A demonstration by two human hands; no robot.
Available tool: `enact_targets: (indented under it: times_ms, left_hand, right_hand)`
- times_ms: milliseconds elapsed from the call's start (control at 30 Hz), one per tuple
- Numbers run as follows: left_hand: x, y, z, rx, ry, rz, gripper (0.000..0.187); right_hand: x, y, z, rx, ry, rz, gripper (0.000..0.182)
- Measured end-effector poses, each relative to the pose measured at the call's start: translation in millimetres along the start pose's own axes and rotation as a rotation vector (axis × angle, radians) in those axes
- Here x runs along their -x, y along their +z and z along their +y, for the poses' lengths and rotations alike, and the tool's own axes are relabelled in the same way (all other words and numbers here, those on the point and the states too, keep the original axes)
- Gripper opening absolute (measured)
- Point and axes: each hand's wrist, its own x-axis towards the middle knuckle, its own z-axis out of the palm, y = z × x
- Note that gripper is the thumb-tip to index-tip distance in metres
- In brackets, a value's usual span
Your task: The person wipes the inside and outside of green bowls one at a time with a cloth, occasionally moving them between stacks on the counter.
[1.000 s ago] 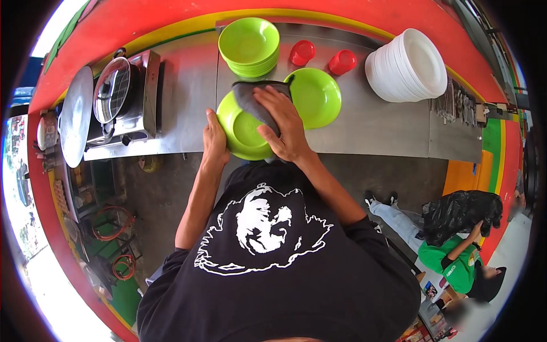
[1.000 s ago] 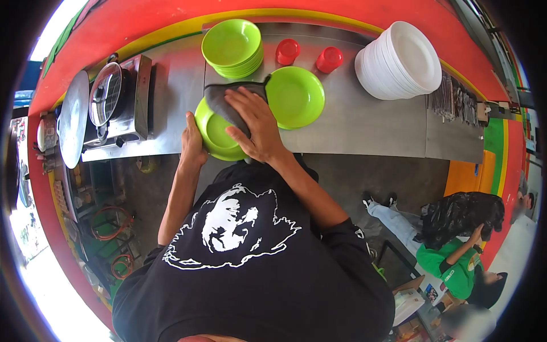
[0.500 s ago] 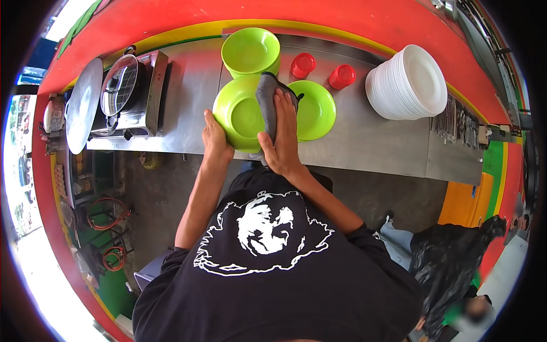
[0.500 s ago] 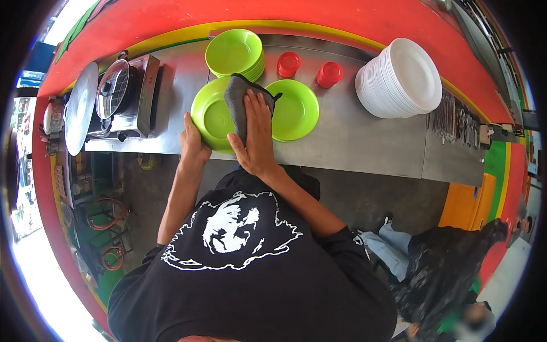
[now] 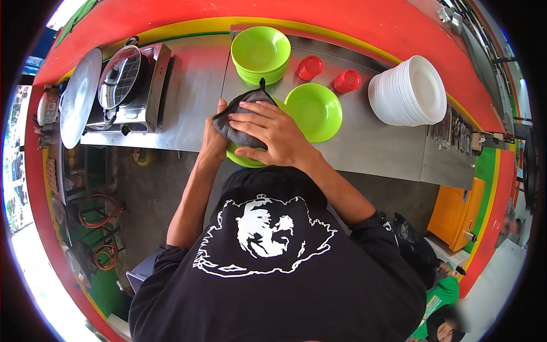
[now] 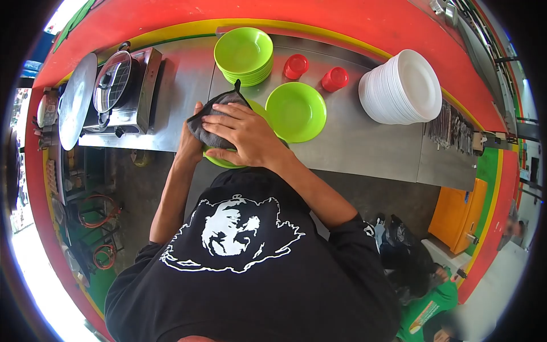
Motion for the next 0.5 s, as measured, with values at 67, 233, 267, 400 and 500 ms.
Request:
enact_targets:
  times_ms: [67,233,267,400,500]
  left_hand:
    - [0,-4,9,0.034,-0.056,0.109,0.064]
    - [2,-20,28,0.163,-0.053,0.302,0.058]
    - [1,-23,26,0.23,-0.052,0.349,0.055]
    - [-4,-35,7,0.308,0.106,0.498,0.046]
    - [-6,-51,-15,0.17,0.345,0.618,0.041]
  right_hand:
    - [-7,11,-4,0.075,0.044,0.047,0.055]
    - [-7,62,-4,-0.197,0.377,0.474,0.058]
    - [-7,77,-7,-0.254,0.438,0.531,0.059]
    - [-19,113,-18,-0.635,0.685,0.726,0.067]
    - [-29,127,-26,-1.268,0.978,0.937,0.063]
